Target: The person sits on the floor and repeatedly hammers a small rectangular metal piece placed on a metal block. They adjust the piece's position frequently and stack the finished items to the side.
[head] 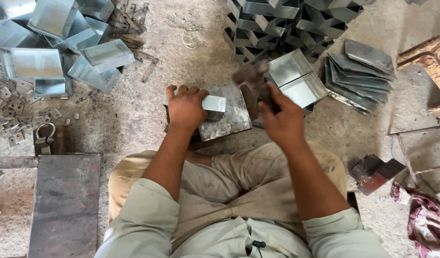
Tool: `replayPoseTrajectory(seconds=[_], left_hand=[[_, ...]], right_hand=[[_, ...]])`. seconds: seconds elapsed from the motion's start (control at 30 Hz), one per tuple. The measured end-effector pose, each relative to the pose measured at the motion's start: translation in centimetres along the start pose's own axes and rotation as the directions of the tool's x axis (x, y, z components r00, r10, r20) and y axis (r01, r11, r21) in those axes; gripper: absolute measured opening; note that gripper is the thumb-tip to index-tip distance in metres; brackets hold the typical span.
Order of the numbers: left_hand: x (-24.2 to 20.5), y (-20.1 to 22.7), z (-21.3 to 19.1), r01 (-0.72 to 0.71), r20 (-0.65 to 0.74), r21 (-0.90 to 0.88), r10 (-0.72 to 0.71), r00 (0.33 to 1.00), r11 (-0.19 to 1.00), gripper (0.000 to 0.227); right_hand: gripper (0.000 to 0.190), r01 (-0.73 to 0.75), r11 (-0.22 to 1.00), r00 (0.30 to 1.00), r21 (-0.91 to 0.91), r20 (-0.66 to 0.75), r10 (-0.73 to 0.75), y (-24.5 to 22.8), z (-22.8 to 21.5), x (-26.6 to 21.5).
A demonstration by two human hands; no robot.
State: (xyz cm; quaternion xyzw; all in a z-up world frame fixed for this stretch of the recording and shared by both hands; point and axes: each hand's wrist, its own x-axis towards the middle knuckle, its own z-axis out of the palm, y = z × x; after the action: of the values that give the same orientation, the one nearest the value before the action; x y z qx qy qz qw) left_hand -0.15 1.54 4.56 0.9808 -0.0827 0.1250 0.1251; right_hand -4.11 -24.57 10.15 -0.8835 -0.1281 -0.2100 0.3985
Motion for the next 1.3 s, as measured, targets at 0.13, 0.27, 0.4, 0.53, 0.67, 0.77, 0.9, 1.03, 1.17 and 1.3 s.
replayPoseTrajectory(seconds=[0.13, 0.27, 0.4, 0.53, 0.67, 0.77, 0.9, 1.03, 1.17, 1.3], left_hand=[[-0.7, -0.1, 0.5, -0.069, -0.269, -0.275, -0.007, 0.963, 0.959, 0.041], [-0.7, 0.6, 3.6, -0.141, -0.392, -0.586, -0.127, 0.911, 0.798, 0.041], [-0.9, 1.3, 7.0, -0.026, -0.264, -0.679, -0.211, 0.941, 0.733, 0.019], [-0.4, 1.4, 8.5, -0.037, -0.309, -0.62, -0.201, 0.93, 0.784, 0.018], [-0.4, 1.1, 8.8, -0.05, -0.309, -0.604, -0.176, 0.935, 0.796, 0.02], [-0.5, 1.3, 8.3, 0.061, -0.194, -0.696, -0.269, 0.943, 0.715, 0.022], [-1.0, 1.4, 8.4, -0.022, -0.291, -0.62, -0.205, 0.934, 0.784, 0.02], [-0.8, 1.5, 7.9, -0.032, -0.293, -0.661, -0.219, 0.931, 0.75, 0.014], [-0.7, 1.3, 8.2, -0.042, -0.293, -0.639, -0.193, 0.936, 0.768, 0.014], [-0.6, 1.0, 6.8, -0.011, -0.276, -0.708, -0.262, 0.925, 0.706, 0.017]], right_hand=[[0.037, -0.046, 0.997, 0.972, 0.065, -0.227, 0.06, -1.1, -4.9, 1.4], [0.039, 0.256, 0.928, 0.834, 0.271, -0.547, -0.07, -1.7, -10.8, 2.3], [0.041, 0.54, 0.775, 0.665, 0.328, -0.731, -0.154, -3.1, -14.5, 3.9], [0.042, 0.484, 0.816, 0.769, 0.316, -0.598, -0.225, -3.6, -8.3, 4.2], [0.044, 0.425, 0.903, 0.898, -0.061, 0.151, -0.412, -5.9, -0.1, 4.6], [0.05, 0.388, 0.921, 0.892, -0.04, 0.268, -0.364, -8.2, 0.1, 5.1], [0.046, 0.342, 0.939, 0.939, 0.034, 0.025, -0.343, -10.4, -2.9, 5.5], [0.044, 0.333, 0.943, 0.931, -0.005, -0.158, -0.33, -10.2, -2.8, 5.0], [0.045, 0.349, 0.937, 0.923, 0.02, 0.164, -0.347, -7.7, 0.7, 4.7], [0.05, 0.253, 0.967, 0.951, 0.023, 0.177, -0.253, -5.9, 0.7, 3.9]])
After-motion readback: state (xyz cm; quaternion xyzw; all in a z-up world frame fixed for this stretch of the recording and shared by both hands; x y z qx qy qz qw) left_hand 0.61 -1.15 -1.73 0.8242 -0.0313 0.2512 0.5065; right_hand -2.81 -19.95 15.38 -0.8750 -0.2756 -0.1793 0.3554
